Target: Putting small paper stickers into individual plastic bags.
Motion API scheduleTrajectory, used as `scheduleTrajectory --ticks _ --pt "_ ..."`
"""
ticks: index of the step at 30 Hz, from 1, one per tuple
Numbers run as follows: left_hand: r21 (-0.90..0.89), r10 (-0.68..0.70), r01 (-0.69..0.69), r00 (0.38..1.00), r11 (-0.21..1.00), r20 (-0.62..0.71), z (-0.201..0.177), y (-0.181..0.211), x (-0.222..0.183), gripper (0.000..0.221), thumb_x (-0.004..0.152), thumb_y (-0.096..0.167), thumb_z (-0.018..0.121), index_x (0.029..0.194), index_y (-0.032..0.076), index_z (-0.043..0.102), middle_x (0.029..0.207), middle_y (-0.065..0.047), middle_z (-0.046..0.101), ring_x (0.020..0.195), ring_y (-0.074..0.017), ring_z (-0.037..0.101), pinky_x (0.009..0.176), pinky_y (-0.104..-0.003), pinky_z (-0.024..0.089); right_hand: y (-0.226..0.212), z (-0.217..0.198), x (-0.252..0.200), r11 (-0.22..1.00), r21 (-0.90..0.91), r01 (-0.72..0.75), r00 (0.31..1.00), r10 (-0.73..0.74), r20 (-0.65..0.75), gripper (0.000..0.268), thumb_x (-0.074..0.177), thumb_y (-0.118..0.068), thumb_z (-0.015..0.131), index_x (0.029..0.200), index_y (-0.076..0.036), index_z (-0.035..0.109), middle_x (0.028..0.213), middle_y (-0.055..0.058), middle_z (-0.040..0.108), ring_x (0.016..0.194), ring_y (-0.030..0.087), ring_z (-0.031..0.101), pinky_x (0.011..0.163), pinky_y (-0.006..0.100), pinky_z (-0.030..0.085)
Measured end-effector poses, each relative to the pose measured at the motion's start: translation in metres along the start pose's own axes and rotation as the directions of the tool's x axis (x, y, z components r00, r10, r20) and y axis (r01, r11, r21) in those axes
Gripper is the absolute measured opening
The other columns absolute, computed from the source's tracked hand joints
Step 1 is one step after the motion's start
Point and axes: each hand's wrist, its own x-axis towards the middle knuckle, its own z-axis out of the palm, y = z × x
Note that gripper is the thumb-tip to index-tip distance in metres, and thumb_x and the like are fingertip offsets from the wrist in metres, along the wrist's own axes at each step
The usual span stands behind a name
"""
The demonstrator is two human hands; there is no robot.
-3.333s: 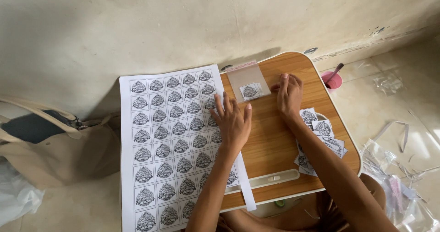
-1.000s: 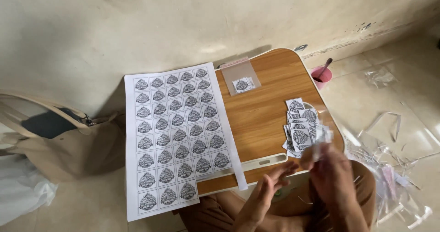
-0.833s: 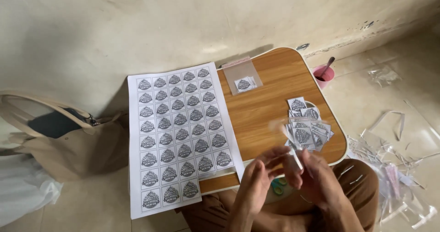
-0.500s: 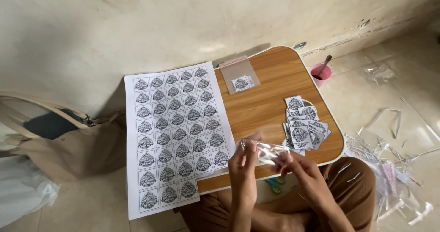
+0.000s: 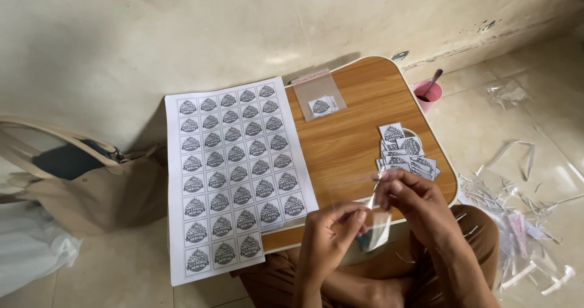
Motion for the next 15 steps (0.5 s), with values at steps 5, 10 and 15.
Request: scheduleTrajectory --ticks 5,10,15 --pt "0.19 0.077 -0.035 0.973 0.981 -0.216 -0.001 -0.004 0.006 0.03 0.096 0.028 0.064 0.114 0.005 0.067 0.085 -0.008 0.071 0.074 -0.0188 0.068 0.063 -0.031 0.059 0.002 -0.001 0.002 0.983 -0.162 0.087 0.988 -0.107 -0.115 0.011 0.092 -0.006 0.071 0.096 0.003 0.074 0.086 0.012 0.074 0.077 0.019 0.068 0.077 0.032 0.058" --pt "0.331 0.159 0.04 0.818 0.943 -0.552 0.004 0.01 -0.006 0.023 0.09 0.02 0.069 0.108 0.008 0.066 0.1 -0.005 0.063 0.082 -0.0137 0.058 0.071 -0.026 0.053 0.002 0.023 -0.008 0.955 -0.223 0.196 0.946 -0.244 -0.214 0.011 0.089 -0.002 0.073 0.098 0.004 0.073 0.089 0.013 0.075 0.077 0.019 0.071 0.077 0.031 0.064" --pt "-0.153 -0.11 0.056 0.922 0.987 -0.371 0.008 0.022 -0.014 0.027 0.098 0.017 0.058 0.095 -0.004 0.076 0.088 -0.014 0.08 0.069 -0.0157 0.067 0.065 -0.027 0.059 0.014 0.029 -0.007 0.523 -0.716 0.463 0.813 -0.572 0.107 0.006 0.081 -0.006 0.077 0.086 -0.005 0.075 0.088 0.007 0.078 0.081 0.017 0.068 0.077 0.028 0.056"
